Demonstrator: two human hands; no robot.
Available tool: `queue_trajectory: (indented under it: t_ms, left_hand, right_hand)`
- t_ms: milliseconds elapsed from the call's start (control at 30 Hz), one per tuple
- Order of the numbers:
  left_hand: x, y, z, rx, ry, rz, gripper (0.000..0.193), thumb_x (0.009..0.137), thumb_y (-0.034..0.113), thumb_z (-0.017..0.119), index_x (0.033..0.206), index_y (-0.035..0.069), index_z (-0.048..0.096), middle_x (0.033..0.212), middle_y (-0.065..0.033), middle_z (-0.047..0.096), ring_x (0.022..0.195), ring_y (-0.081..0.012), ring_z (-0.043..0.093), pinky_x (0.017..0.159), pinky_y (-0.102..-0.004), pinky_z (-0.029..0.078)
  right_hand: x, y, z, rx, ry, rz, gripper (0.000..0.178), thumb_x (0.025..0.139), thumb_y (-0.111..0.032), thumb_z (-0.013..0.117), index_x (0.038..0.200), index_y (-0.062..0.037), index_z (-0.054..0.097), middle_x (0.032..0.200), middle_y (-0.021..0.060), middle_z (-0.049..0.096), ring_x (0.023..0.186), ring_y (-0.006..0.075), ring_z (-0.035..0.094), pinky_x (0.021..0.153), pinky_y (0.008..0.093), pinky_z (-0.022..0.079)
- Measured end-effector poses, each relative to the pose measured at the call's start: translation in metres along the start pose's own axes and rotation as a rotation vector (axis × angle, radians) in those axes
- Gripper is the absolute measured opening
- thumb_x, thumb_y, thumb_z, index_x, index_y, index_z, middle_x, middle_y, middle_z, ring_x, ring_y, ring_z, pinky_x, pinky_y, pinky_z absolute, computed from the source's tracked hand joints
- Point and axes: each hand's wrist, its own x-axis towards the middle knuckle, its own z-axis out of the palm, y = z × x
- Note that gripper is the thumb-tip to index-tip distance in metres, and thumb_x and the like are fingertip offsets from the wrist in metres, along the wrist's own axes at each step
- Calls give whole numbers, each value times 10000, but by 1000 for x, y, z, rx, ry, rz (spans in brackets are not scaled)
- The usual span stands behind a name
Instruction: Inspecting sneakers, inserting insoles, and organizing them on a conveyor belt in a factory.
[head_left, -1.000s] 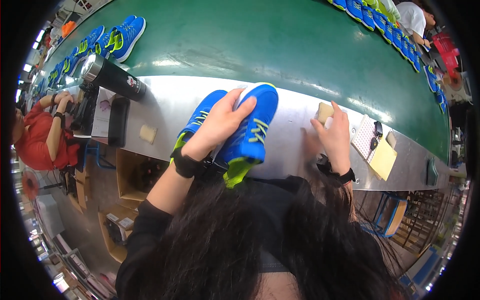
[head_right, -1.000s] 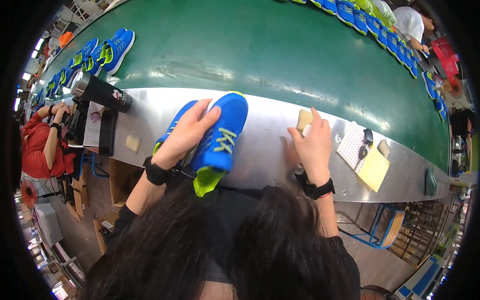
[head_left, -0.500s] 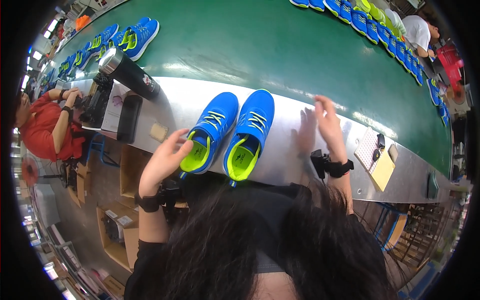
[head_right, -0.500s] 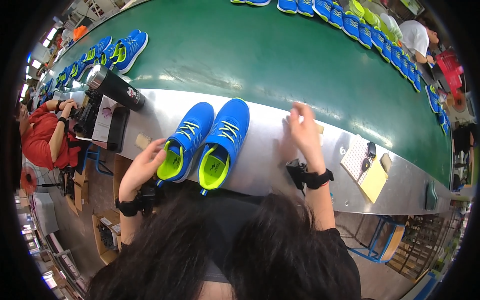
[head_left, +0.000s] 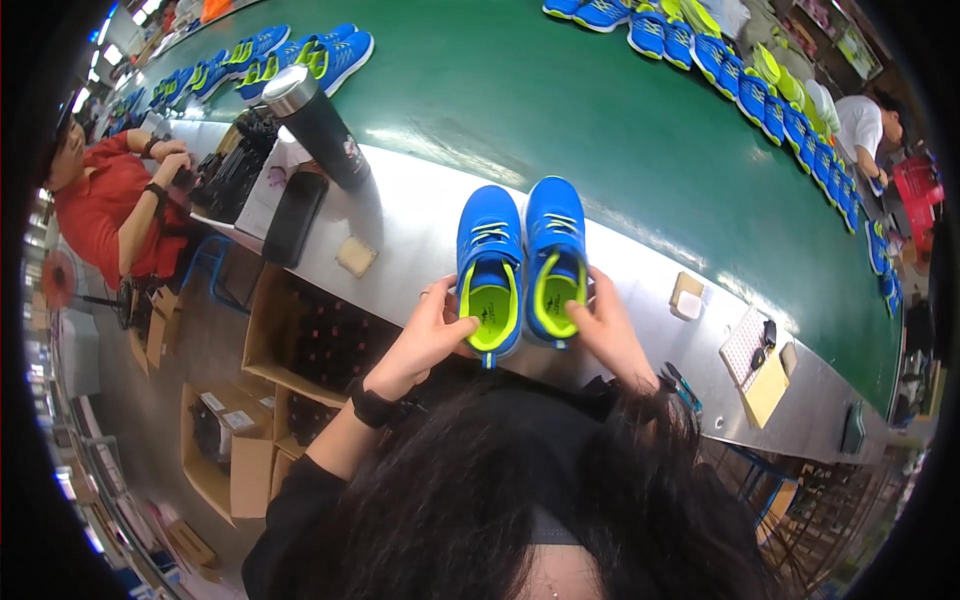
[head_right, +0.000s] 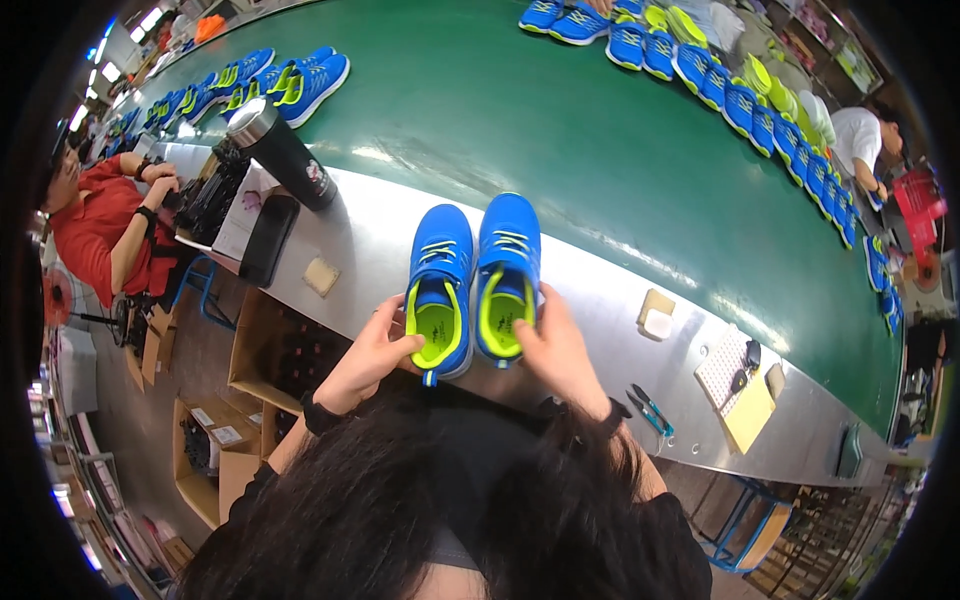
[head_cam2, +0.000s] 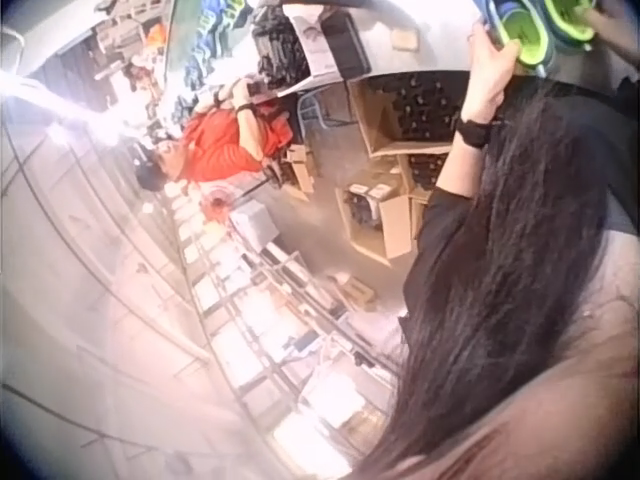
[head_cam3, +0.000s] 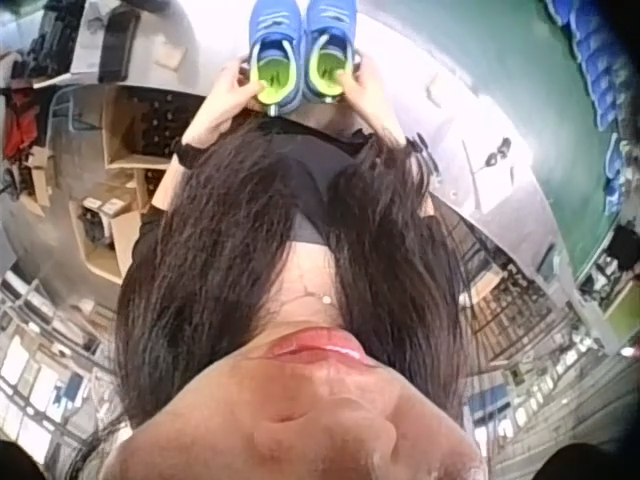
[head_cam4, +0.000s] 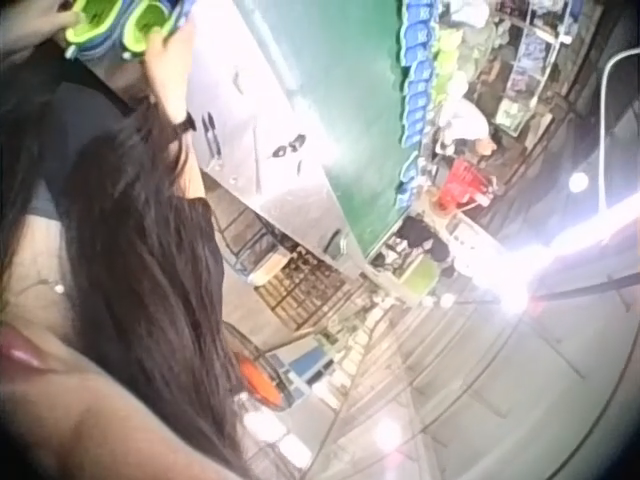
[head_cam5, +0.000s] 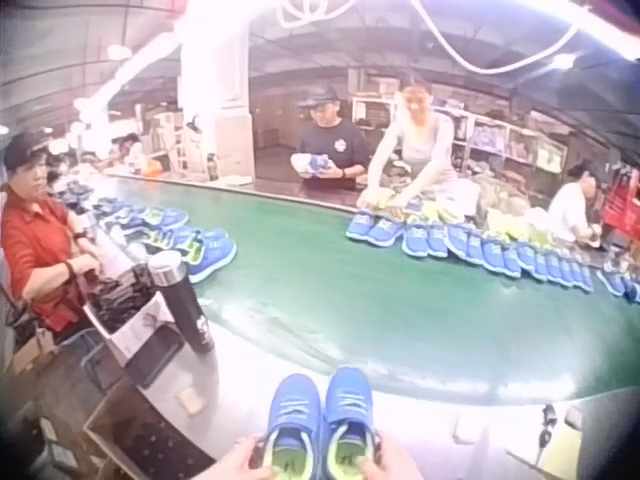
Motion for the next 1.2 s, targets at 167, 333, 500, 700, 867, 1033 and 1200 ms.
queue_trajectory:
  t_ms: [167, 333, 500, 700, 867, 1033, 1200]
  left_hand:
    - [0, -1, -18, -701, -276, -269, 420, 1007, 142, 486, 1398, 26, 384, 1260, -155, 591, 1048, -226, 651, 841, -420, 579]
    - [1, -15, -6, -917, -331, -192, 396, 988, 120, 491, 1350, -33, 443, 1252, -165, 607, 1065, -264, 654, 924, -428, 547]
    - [-8, 6, -28, -578, -172, -61, 543, 910, -13, 486, 1436, 44, 365, 1276, -120, 565, 1141, -222, 583, 997, -364, 469]
    - [-21, 35, -33, -219, -3, 345, 715, 790, -49, 626, 1448, 95, 385, 1292, -95, 501, 1205, -202, 501, 1032, -328, 408]
    - [-22, 21, -11, 778, 645, 652, 648, 663, -23, 701, 1281, 141, 594, 1192, -131, 514, 1107, -309, 525, 962, -368, 442]
    - [-17, 4, -2, 974, 647, 611, 678, 681, 44, 748, 1316, 164, 544, 1219, -157, 507, 1094, -351, 524, 933, -424, 439]
    - [-19, 11, -4, 867, 607, 548, 609, 709, 80, 777, 1272, 118, 547, 1149, -138, 548, 1046, -305, 581, 903, -391, 487]
  right_hand:
    - [-2, -6, -34, 706, -365, 175, 422, 926, -162, 509, 1312, 5, 478, 1069, 109, 638, 820, 150, 659, 567, 281, 559]
    - [-10, -3, -18, 817, -437, 226, 456, 967, -240, 503, 1348, 5, 454, 1100, 113, 637, 825, 182, 663, 541, 309, 554]
    - [-1, -4, -18, 896, -288, 19, 647, 819, -62, 595, 1421, -40, 358, 1245, 111, 568, 1087, 201, 594, 916, 347, 513]
    - [-4, -24, -33, 487, 79, -235, 759, 645, -19, 692, 1350, -77, 414, 1200, 93, 528, 1156, 220, 523, 945, 367, 481]
    - [-15, -31, -21, -374, 481, -411, 586, 639, -96, 731, 1202, -138, 576, 1139, 104, 535, 1069, 285, 565, 810, 397, 510]
    - [-25, -35, -5, -649, 428, -295, 646, 674, -158, 772, 1265, -189, 514, 1243, 102, 481, 1012, 301, 603, 775, 388, 524]
    - [-17, -42, -18, -518, 381, -327, 619, 707, -162, 755, 1279, -156, 519, 1186, 121, 541, 1003, 295, 617, 752, 375, 530]
